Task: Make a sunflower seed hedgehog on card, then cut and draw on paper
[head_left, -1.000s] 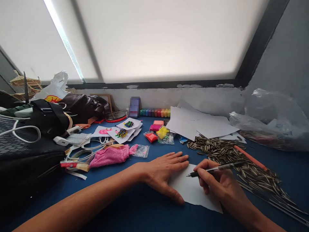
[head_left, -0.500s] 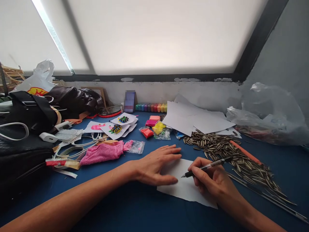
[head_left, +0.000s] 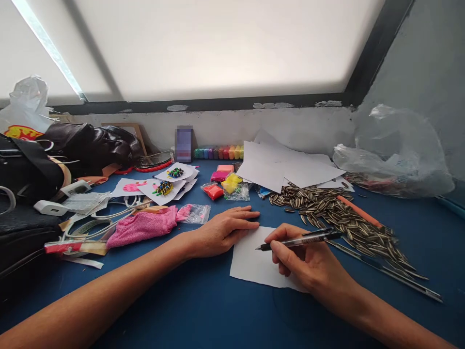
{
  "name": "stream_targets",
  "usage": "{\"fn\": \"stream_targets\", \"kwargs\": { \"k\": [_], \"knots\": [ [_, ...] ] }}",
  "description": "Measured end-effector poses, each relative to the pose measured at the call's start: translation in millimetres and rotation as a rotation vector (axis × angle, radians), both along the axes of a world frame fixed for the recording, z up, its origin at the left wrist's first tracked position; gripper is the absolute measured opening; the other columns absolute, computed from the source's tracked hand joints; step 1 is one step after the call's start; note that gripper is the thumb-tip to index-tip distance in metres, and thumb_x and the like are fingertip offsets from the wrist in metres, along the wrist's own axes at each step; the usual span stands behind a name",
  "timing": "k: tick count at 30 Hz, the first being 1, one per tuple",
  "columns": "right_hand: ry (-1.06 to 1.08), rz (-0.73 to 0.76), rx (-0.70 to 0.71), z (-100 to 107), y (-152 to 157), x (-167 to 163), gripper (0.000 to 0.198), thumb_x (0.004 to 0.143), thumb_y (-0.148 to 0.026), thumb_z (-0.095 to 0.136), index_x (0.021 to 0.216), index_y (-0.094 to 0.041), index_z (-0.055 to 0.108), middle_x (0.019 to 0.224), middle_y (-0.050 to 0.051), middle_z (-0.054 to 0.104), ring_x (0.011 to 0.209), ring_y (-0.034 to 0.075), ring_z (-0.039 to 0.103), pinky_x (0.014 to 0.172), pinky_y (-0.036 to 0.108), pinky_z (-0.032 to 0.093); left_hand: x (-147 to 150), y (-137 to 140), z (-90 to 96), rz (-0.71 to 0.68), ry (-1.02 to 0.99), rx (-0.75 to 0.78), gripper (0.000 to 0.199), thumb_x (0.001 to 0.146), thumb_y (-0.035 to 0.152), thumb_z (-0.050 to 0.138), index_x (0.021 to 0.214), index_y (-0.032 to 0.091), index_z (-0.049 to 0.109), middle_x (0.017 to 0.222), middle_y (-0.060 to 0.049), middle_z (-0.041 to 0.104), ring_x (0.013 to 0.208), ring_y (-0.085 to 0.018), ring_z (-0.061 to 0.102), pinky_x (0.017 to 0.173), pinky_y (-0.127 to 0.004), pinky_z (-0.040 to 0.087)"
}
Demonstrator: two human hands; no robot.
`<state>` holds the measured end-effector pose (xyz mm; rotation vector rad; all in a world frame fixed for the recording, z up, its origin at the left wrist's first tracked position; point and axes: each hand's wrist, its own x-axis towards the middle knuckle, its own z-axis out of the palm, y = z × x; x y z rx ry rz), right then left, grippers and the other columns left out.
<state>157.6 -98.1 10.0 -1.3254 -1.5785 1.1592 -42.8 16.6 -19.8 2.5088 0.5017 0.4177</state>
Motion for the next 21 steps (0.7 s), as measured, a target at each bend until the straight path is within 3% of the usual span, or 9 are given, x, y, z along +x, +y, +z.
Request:
{"fn": "stream_targets", "kwargs": {
  "k": [9, 15, 21],
  "knots": [
    [-0.029, 0.019, -0.004, -2.6, 13.9, -11.2, 0.028, 0.092, -0.036, 0.051, 0.069, -0.02, 0.052, 0.06, -0.005, 0.049, 0.052, 0.009, 0.046, 0.051, 0.022, 0.038, -0.2, -0.4, -1.5, 0.001, -0.006, -0.025, 0.035, 0.098, 0.027, 0.04, 0.128, 0.024, 0.059, 0.146, -0.006, 0.043, 0.142, -0.021, 0.028, 0.116, -0.043, 0.026],
    [-0.041, 0.023, 0.005, -8.4, 18.0, -9.6, 0.029, 0.091, -0.038, 0.05, 0.068, -0.02, 0.055, 0.058, -0.005, 0.048, 0.051, 0.009, 0.044, 0.051, 0.022, 0.038, -5.2, 6.4, 10.7, -0.053, 0.007, -0.169, 0.035, 0.093, 0.025, 0.052, 0.127, 0.028, 0.06, 0.148, -0.004, 0.04, 0.142, -0.023, 0.028, 0.116, -0.044, 0.026],
    [0.028, 0.021, -0.062, -7.4, 14.9, -9.8, 0.021, 0.088, -0.042, 0.051, 0.085, -0.021, 0.054, 0.065, -0.005, 0.052, 0.053, 0.01, 0.047, 0.052, 0.022, 0.041, -10.1, 10.9, 25.3, -0.141, 0.195, -0.213, 0.083, 0.071, 0.049, 0.076, 0.143, 0.037, 0.038, 0.157, -0.001, 0.02, 0.146, -0.03, 0.007, 0.117, -0.054, 0.013]
  ]
}}
